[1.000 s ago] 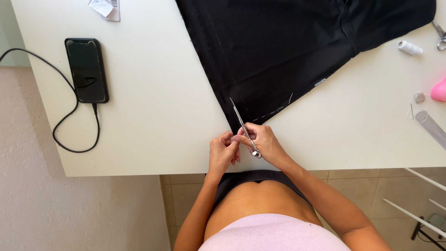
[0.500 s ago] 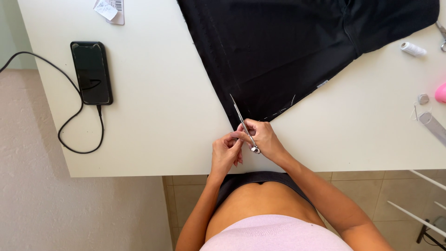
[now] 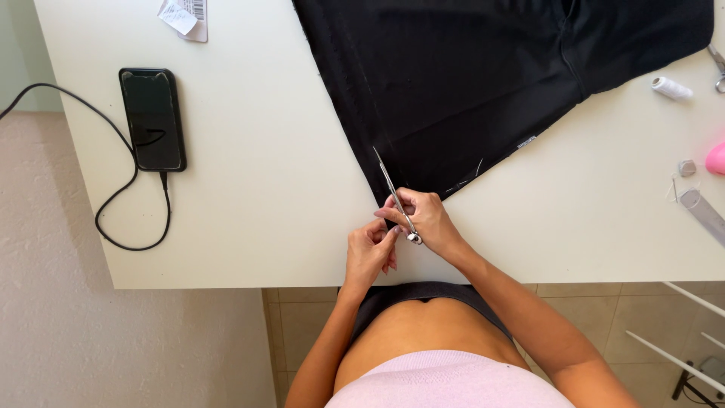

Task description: The person cuts a black fabric garment along a marked line using scissors. They trim the edges and remove excess fabric pieces, then smooth the garment on the table.

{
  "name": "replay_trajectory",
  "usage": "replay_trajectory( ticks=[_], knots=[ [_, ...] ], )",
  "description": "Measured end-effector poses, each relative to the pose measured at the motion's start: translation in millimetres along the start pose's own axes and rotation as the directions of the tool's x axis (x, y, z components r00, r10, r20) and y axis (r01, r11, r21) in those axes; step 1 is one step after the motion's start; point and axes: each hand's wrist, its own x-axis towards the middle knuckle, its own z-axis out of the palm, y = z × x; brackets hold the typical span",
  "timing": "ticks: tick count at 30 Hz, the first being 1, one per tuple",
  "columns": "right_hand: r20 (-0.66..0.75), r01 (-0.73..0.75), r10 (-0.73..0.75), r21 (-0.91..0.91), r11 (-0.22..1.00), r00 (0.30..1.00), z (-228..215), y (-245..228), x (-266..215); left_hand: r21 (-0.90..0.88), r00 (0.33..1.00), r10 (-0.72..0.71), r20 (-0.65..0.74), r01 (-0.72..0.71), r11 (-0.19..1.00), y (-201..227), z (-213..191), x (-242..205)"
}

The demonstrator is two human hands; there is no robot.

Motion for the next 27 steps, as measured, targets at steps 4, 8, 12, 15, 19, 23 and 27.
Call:
replay_trajectory(
  ticks=[4, 8, 12, 15, 19, 23, 27],
  knots=[
    [0.002, 0.008, -0.008, 0.015, 1.0, 1.0, 0.9, -8.1, 3.2, -0.005, 1.0, 0.003, 0.005, -0.003, 1.0, -13.4, -1.7, 4.6],
    [-0.021, 0.027, -0.028, -0.012, 1.0, 0.999, 1.5, 1.3, 7.0, -0.005, 1.0, 0.01, 0.012, -0.01, 1.0, -17.5, -1.6, 7.1],
    [-0.013, 0.053, -0.053, 0.009, 0.999, 0.999, 1.2, 2.1, 12.1, 0.013, 1.0, 0.011, 0.019, -0.011, 1.0, -10.2, -2.7, 5.4],
    [-0.019, 0.058, -0.057, 0.008, 0.998, 0.998, 4.7, -14.1, 11.8, -0.008, 1.0, -0.003, 0.012, 0.003, 1.0, -18.0, -1.6, 6.4],
    [-0.032, 0.056, -0.055, 0.023, 0.998, 0.998, 4.9, -10.8, 17.9, 0.005, 1.0, -0.016, 0.02, 0.016, 1.0, -25.0, -4.0, 11.0],
    [-0.059, 0.064, -0.065, -0.018, 0.998, 0.996, 8.3, -0.7, 19.8, -0.008, 0.998, -0.036, 0.05, 0.036, 0.999, -23.6, -6.6, 10.8],
    [-0.064, 0.051, -0.051, 0.004, 0.999, 0.997, 8.7, -1.0, 20.2, -0.078, 0.997, -0.074, 0.032, 0.077, 0.994, 18.4, -12.9, 0.2]
  ],
)
